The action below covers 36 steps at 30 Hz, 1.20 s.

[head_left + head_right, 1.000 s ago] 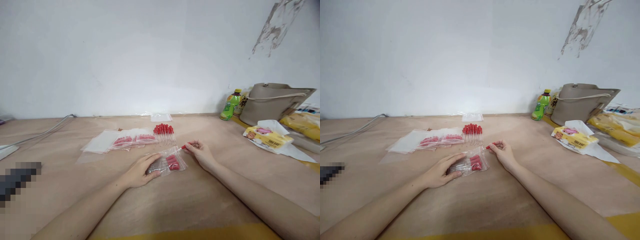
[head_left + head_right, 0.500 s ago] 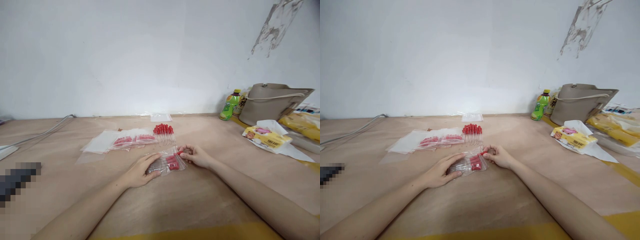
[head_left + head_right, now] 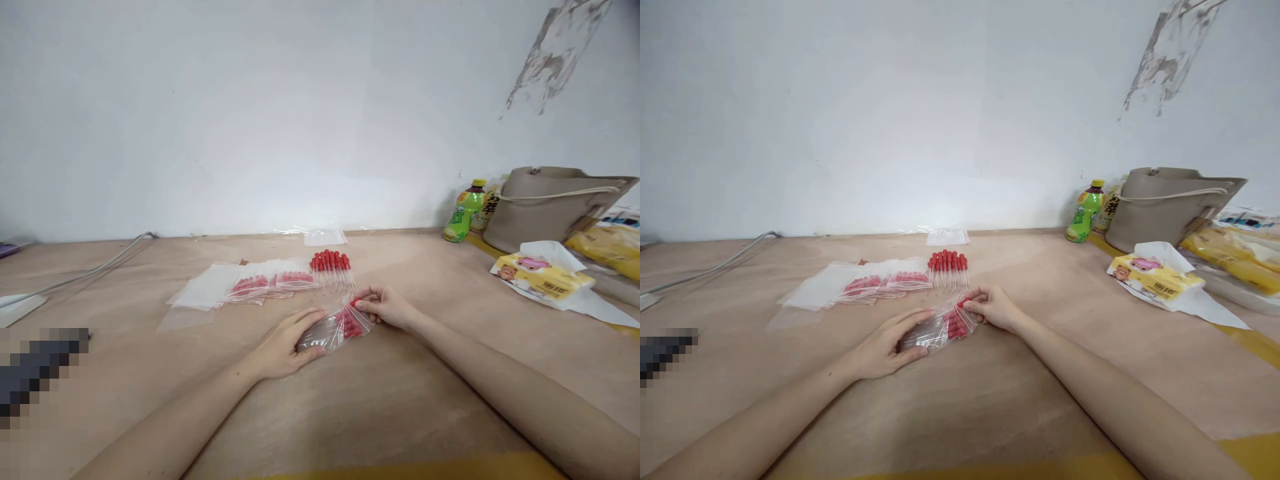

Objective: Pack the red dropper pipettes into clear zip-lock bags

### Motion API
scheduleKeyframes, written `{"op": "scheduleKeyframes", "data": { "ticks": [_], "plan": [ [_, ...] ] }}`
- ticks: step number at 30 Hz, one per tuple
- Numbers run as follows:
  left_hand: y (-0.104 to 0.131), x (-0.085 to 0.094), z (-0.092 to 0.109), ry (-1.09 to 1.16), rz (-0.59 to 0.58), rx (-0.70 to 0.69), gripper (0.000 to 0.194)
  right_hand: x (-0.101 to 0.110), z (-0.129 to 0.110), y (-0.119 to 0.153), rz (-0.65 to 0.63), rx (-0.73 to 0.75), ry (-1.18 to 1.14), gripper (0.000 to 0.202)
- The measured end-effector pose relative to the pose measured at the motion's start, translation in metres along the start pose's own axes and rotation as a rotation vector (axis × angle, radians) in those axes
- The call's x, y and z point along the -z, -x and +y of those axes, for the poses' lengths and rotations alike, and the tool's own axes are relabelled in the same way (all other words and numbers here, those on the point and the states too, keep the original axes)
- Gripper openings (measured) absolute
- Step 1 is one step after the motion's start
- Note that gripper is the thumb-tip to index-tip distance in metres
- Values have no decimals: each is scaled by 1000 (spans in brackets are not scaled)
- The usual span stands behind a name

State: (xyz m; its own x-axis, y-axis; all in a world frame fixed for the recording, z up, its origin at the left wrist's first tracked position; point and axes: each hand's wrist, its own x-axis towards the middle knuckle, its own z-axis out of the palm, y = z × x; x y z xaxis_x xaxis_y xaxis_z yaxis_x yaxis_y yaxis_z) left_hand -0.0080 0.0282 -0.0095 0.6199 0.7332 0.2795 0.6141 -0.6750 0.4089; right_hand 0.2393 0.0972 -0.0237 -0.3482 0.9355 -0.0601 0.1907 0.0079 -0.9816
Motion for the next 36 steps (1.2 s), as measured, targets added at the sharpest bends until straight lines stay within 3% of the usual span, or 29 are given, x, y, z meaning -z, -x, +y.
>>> {"op": "scheduleKeyframes", "data": {
  "ticks": [7,9,15,22,29,32,36],
  "plan": [
    [-1,1,2,8,-2,6,54,-16,10,-1,276,179,259,30],
    [0,1,2,4,-2,12,55,-17,13,-1,245,224,282,28],
    [0,0,0,4,2,-7,54,-13,9,-1,-29,257,79,25],
    [0,0,0,14,-9,0,55,-10,11,2,140,236,324,15],
    [0,0,1,20,-1,-16,53,-11,-2,10,14,425,473,32],
    [0,0,1,5,0,-6,53,-11,-6,12,-53,334,393,26],
    [0,1,1,8,-20,-8,51,-13,-3,10,119,173,378,25]
  ]
}}
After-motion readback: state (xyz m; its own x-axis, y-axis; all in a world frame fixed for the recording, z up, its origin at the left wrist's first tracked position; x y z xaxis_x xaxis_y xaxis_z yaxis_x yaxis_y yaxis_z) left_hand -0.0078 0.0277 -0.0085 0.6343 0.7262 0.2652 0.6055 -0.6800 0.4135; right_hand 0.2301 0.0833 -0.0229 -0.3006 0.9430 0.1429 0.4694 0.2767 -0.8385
